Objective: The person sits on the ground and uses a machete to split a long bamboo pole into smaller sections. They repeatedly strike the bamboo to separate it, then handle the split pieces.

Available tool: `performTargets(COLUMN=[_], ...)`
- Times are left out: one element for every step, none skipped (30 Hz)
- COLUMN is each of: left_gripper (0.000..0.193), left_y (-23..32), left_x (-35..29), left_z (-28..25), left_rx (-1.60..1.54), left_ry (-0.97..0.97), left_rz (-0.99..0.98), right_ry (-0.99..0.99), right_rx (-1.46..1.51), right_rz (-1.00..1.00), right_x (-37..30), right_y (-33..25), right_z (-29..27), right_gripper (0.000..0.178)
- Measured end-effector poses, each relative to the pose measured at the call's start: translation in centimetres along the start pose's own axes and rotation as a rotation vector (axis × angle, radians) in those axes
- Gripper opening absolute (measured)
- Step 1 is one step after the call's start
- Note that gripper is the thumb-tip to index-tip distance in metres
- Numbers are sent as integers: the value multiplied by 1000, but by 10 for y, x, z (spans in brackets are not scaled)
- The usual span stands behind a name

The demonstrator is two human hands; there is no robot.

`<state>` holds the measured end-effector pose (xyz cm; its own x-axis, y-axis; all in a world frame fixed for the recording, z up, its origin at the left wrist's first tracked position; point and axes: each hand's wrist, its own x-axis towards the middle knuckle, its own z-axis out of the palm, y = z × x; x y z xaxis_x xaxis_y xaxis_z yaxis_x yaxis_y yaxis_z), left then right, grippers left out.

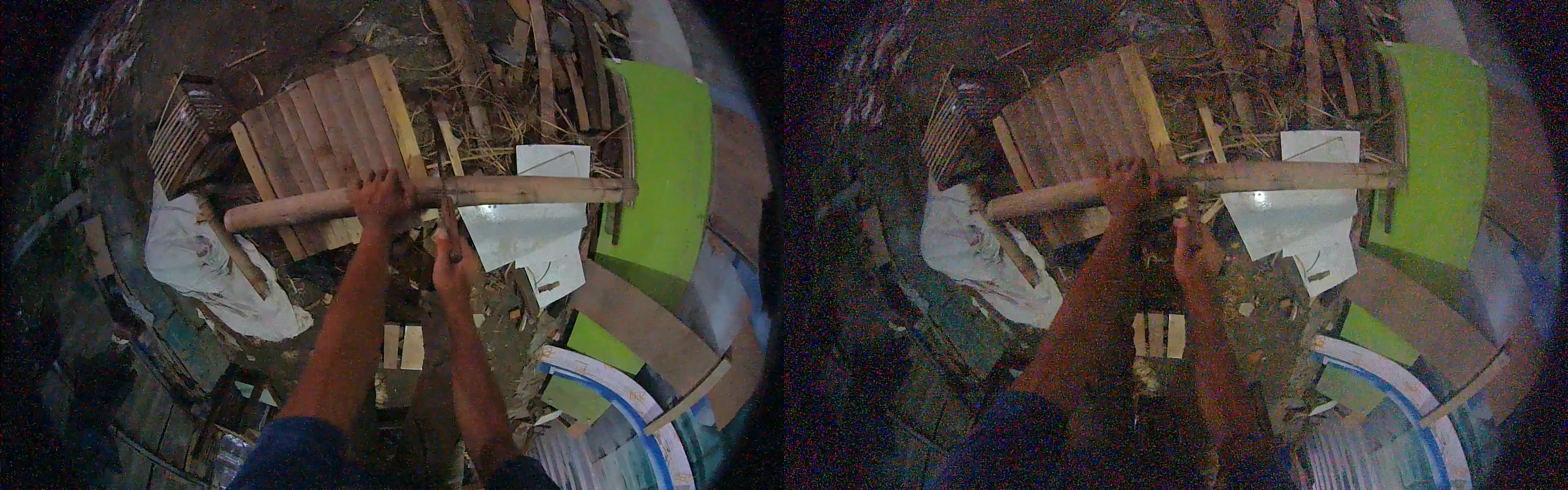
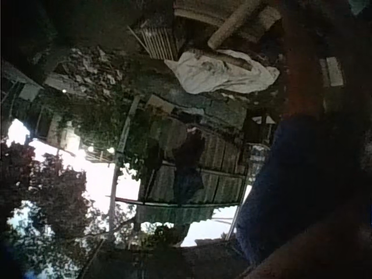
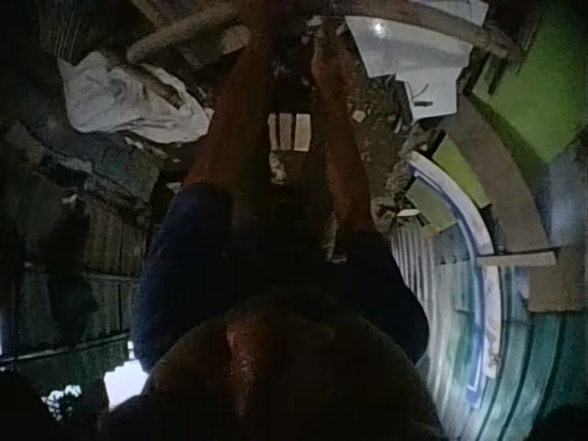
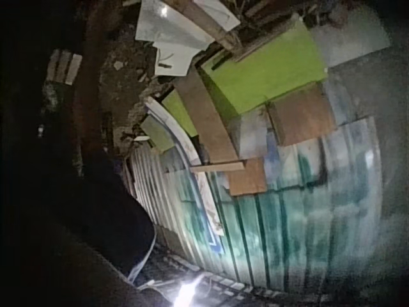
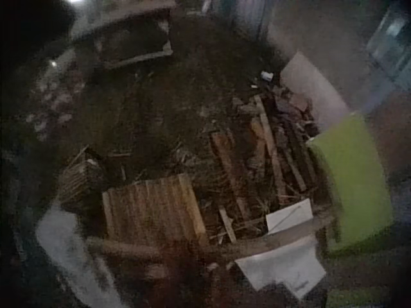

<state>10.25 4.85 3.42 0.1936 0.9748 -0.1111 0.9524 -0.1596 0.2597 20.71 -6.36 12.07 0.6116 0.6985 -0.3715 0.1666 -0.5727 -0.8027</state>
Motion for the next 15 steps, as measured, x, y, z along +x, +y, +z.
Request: performTargets(left_gripper=[40,39,40,40,40,41,41,41,42,42,42,42,41,41,41], left_y=[-2,-3,-5,-6,-8,-8,-8,-8,-9,-8,-5,-3,-4,-3,0], left_x=[-2,-4,-6,-7,-7,-6,-3,-3,-4,-4,-3,-4,-3,-3,1], left_z=[3,6,10,14,18,20,20,19,19,19,20,18,16,15,7], left_rx=[-14,-27,-18,-10,-1,-30,-56,-82,-50,-22,1,-5,-12,-19,-26], left_ry=[22,44,57,71,84,77,67,57,46,36,29,23,17,11,-47], left_rz=[2,4,9,15,21,20,18,17,3,-7,-19,-9,2,13,-18], right_ry=[-11,-23,-26,13,53,73,95,100,105,117,127,125,125,112,94], right_rx=[51,101,150,118,85,59,37,27,22,145,265,255,244,105,-28], right_rz=[13,27,46,29,13,15,14,31,46,71,93,43,-10,-134,-255], right_x=[-6,-10,-12,-15,-17,-19,-20,-21,-22,-24,-26,-26,-27,-26,-25], right_y=[11,24,29,33,38,46,53,71,89,106,123,126,130,133,133], right_z=[2,0,1,3,5,5,5,7,14,21,28,25,21,14,11], right_gripper=[37,36,36,35,35,34,33,33,32,33,35,36,37,38,40])
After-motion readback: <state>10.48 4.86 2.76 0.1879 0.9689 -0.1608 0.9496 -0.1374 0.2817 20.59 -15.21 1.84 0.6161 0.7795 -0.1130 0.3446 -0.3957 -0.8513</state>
